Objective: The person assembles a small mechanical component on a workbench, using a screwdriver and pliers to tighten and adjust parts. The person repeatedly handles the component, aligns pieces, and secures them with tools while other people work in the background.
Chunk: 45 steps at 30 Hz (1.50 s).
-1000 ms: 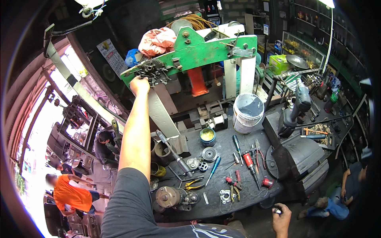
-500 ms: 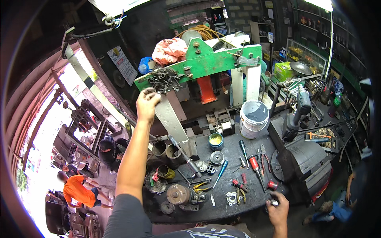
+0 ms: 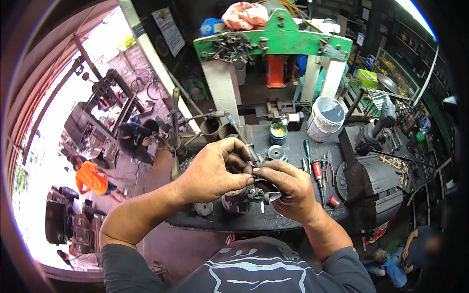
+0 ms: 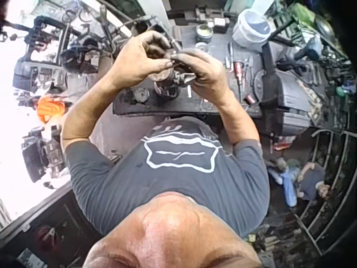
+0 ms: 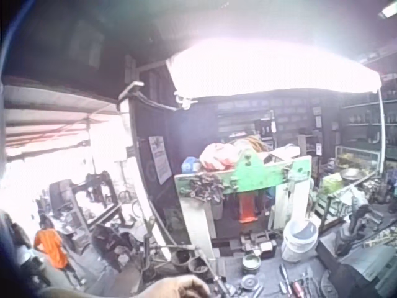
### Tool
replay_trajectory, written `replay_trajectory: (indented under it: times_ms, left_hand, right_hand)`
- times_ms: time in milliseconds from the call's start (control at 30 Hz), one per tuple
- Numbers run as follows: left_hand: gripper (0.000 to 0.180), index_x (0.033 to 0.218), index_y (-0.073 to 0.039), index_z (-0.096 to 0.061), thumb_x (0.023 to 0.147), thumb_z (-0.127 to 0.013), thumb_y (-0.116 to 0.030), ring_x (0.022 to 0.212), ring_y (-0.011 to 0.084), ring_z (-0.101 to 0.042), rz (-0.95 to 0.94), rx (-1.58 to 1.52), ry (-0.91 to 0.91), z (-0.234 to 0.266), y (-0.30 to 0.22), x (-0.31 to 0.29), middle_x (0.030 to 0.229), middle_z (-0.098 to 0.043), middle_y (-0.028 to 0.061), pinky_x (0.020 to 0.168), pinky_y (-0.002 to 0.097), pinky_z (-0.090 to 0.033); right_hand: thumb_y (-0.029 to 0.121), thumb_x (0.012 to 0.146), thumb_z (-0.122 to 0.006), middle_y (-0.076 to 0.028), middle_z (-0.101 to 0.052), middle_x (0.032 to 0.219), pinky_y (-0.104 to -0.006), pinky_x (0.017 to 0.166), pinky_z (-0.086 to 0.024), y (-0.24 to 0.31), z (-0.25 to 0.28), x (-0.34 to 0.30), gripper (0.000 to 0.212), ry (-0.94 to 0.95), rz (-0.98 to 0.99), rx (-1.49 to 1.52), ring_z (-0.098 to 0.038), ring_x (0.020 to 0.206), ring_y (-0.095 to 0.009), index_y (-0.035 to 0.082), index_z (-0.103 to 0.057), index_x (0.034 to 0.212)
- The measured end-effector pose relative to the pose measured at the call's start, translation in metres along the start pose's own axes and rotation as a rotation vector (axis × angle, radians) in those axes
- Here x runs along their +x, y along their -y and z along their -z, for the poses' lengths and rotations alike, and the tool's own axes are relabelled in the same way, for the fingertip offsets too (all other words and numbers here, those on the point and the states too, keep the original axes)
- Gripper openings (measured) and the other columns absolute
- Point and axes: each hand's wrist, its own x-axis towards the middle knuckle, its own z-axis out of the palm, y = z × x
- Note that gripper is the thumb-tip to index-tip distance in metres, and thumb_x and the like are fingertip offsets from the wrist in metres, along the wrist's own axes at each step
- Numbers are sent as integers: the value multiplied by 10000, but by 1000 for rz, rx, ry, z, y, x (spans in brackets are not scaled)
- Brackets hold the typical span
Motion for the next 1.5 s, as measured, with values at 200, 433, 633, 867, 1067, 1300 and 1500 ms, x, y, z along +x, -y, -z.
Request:
replay_trajectory:
  times_ms: [200, 433, 633, 867, 1067, 1300, 1500]
  left_hand:
    - [454, 1323, 15, -655, 949, -906, -38, 1116, 117, -750, 98, -300, -2, -14, 50, -28, 1204, -769, 69, 982, 289, -604]
    - [488, 1324, 7, -699, 934, -918, -189, 1117, 269, -762, -196, 181, -466, -44, 116, -18, 1221, -777, 161, 994, 399, -601]
    - [406, 1220, -46, -768, 903, -901, -263, 1262, 396, -695, -433, 497, -629, -64, 164, -2, 1314, -759, 160, 1109, 496, -538]
    - [366, 1228, -80, -759, 960, -854, -310, 1327, 385, -652, -454, 472, -631, -66, 175, -2, 1372, -715, 156, 1168, 494, -496]
    - [341, 1206, -90, -756, 971, -848, -320, 1340, 384, -640, -462, 417, -658, -71, 180, -2, 1375, -707, 136, 1172, 492, -497]
    - [355, 1198, -69, -761, 966, -859, -319, 1332, 367, -637, -453, 379, -634, -70, 179, -4, 1371, -702, 127, 1157, 468, -509]
    - [344, 1186, -61, -763, 958, -864, -299, 1335, 367, -635, -479, 377, -653, -71, 180, -3, 1359, -704, 131, 1149, 466, -513]
  right_hand:
    - [-85, 801, -832, -162, -789, 1138, -422, 827, -652, -12, -21, -30, 434, 130, -104, 11, -806, 987, -368, 26, -780, 1217]
    - [29, 804, -832, -164, -722, 1054, -483, 883, -605, -45, -48, -69, 398, 203, -444, -178, -746, 991, -405, 52, -823, 1201]
    - [12, 777, -814, -171, -692, 1053, -461, 900, -584, -53, -54, -72, 442, 278, -491, -277, -712, 1001, -386, 53, -837, 1216]
    - [-38, 795, -768, -185, -686, 1024, -451, 894, -581, -54, -56, -67, 413, 292, -421, -284, -712, 981, -389, 22, -834, 1199]
    - [-74, 774, -734, -174, -697, 980, -416, 879, -573, -60, -66, -75, 362, 197, -439, -202, -707, 928, -344, -35, -826, 1122]
    - [-77, 775, -741, -131, -721, 986, -359, 841, -581, -73, -69, -84, 288, 112, -584, -58, -723, 913, -258, -42, -829, 1047]
    - [-94, 753, -710, -134, -707, 1004, -355, 864, -572, -84, -71, -95, 310, 80, -560, 24, -712, 938, -263, -46, -825, 1037]
